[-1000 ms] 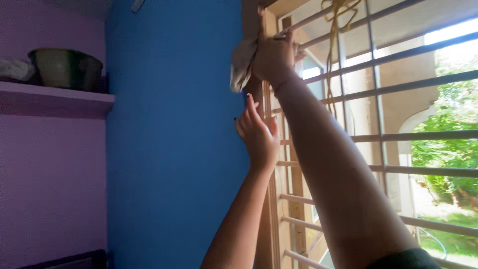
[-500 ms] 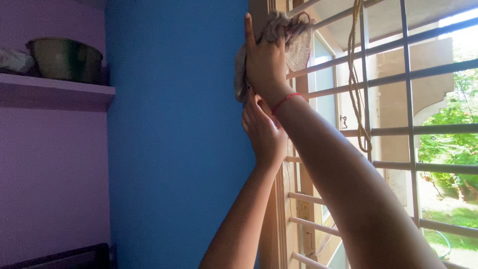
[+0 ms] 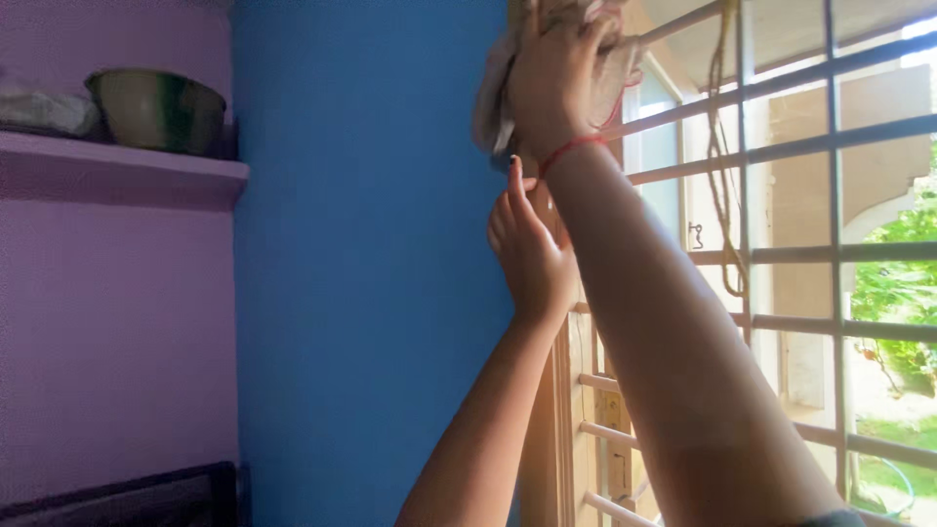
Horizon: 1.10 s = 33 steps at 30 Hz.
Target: The person wets a cloth in a bucket of water and then wipes the metal bars and frame of a window. The person cleans the vertical and horizontal bars systematically using a damp cloth.
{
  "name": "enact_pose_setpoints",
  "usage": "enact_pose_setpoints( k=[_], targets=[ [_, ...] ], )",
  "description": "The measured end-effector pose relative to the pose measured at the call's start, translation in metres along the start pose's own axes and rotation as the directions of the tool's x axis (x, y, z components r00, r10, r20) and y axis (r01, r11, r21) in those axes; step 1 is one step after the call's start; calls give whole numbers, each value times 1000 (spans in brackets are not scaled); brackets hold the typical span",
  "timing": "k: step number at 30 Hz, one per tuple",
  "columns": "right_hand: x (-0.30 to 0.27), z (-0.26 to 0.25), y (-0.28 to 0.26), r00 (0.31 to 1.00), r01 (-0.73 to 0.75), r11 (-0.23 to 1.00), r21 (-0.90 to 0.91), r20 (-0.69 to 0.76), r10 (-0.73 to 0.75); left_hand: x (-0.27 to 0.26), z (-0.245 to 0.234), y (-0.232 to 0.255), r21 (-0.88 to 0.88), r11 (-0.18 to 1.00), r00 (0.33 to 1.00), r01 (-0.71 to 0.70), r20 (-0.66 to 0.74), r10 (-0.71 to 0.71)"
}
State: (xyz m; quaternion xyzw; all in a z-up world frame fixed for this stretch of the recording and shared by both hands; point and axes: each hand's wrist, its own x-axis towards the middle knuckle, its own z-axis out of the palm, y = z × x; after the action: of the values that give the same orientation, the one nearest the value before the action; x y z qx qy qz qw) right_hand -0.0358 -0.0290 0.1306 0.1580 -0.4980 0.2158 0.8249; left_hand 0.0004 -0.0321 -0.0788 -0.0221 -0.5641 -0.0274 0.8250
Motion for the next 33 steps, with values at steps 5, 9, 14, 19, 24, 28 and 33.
enact_pose_setpoints(
  k=[5,9,14,19,24,28,33],
  targets=[
    [-58,-9,-13,888,294,956,-5,373,-271,-2,0,-3,-23,1000,999,17,39,-17],
    [-29,-18,21,984,166,972,-167,-37,-174,8,5,7,44,998,999,-33,-35,34],
    [-6,-12,28,958,25,937,349,260,-123,5,-5,5,71,997,999,-28,-28,31],
    [-43,-19,7,969,-26,971,236,243,-33,-1,-5,-1,38,999,998,30,-48,-28],
    [-90,-36,30,970,-83,893,443,242,-30,-13,-4,4,9,994,991,111,-82,-110],
    [-99,-51,33,970,-181,729,660,244,19,-22,-10,6,51,999,997,4,-79,0],
    [-68,-50,32,720,-422,744,518,690,-72,-33,-12,9,4,999,999,39,-16,-39]
  ],
)
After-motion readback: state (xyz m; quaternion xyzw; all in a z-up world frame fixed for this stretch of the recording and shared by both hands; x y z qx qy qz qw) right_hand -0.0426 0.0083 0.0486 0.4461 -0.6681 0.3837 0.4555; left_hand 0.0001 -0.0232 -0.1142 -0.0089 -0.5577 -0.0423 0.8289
